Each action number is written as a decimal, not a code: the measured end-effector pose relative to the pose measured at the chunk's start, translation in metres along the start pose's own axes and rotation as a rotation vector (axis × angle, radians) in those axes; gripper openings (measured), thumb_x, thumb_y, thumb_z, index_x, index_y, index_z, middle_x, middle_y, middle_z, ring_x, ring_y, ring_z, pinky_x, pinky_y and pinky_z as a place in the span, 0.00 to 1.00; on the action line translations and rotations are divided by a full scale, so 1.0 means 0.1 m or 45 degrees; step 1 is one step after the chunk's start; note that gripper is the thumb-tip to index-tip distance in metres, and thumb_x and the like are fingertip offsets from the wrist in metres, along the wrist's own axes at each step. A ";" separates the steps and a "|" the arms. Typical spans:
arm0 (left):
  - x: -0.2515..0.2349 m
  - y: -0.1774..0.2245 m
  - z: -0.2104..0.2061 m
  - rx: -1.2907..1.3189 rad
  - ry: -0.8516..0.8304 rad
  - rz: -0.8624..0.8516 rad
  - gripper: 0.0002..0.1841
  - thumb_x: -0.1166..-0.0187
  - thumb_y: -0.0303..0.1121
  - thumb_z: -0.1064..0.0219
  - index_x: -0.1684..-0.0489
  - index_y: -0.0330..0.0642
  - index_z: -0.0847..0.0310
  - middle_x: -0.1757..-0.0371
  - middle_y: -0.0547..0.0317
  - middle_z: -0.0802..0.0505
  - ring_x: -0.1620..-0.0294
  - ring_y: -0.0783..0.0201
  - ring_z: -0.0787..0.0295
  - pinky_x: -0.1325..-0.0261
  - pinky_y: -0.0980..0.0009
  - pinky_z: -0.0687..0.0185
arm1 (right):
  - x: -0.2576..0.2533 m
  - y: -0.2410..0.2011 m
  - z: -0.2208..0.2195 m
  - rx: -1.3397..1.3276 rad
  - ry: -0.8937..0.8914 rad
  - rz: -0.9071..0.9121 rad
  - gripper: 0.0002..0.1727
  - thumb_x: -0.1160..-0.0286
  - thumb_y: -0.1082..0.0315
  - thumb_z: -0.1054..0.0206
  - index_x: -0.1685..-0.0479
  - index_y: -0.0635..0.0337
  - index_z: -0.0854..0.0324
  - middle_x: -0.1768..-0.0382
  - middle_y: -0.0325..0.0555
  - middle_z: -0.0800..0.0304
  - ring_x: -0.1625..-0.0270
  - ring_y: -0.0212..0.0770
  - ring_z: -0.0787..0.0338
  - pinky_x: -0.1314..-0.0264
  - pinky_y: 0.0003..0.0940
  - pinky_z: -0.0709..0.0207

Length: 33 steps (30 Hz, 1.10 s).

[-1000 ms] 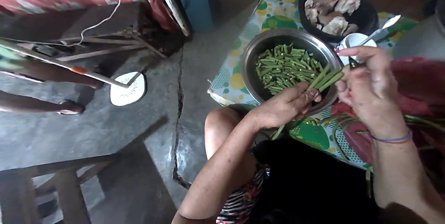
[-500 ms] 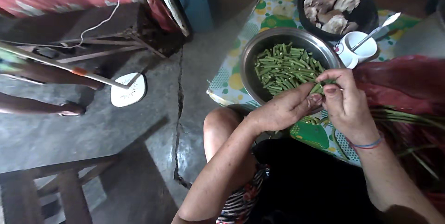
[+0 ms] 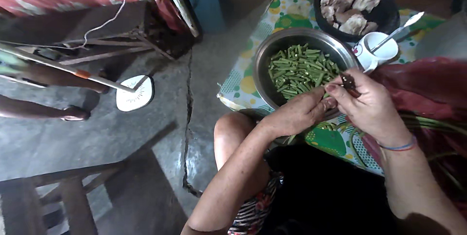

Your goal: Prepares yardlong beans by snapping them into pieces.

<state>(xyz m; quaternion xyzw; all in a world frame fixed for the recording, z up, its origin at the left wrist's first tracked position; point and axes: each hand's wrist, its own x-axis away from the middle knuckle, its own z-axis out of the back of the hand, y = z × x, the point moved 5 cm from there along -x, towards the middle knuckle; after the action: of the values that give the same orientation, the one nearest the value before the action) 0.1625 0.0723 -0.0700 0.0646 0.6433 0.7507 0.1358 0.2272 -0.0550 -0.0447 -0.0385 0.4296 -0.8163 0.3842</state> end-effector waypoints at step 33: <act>0.02 0.05 0.03 0.068 0.087 -0.171 0.14 0.08 0.30 0.54 0.48 0.30 0.25 0.73 0.66 0.26 0.75 0.79 0.32 0.69 0.84 0.33 | 0.13 0.01 -0.05 0.059 0.160 0.187 0.25 0.05 0.47 0.57 0.32 0.57 0.27 0.67 0.35 0.20 0.76 0.17 0.27 0.73 0.14 0.30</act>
<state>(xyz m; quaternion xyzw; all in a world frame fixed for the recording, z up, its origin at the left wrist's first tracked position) 0.1606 0.0751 -0.0645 -0.0005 0.6703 0.7242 0.1620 0.2172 -0.0605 -0.0516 0.0533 0.4354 -0.7965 0.4161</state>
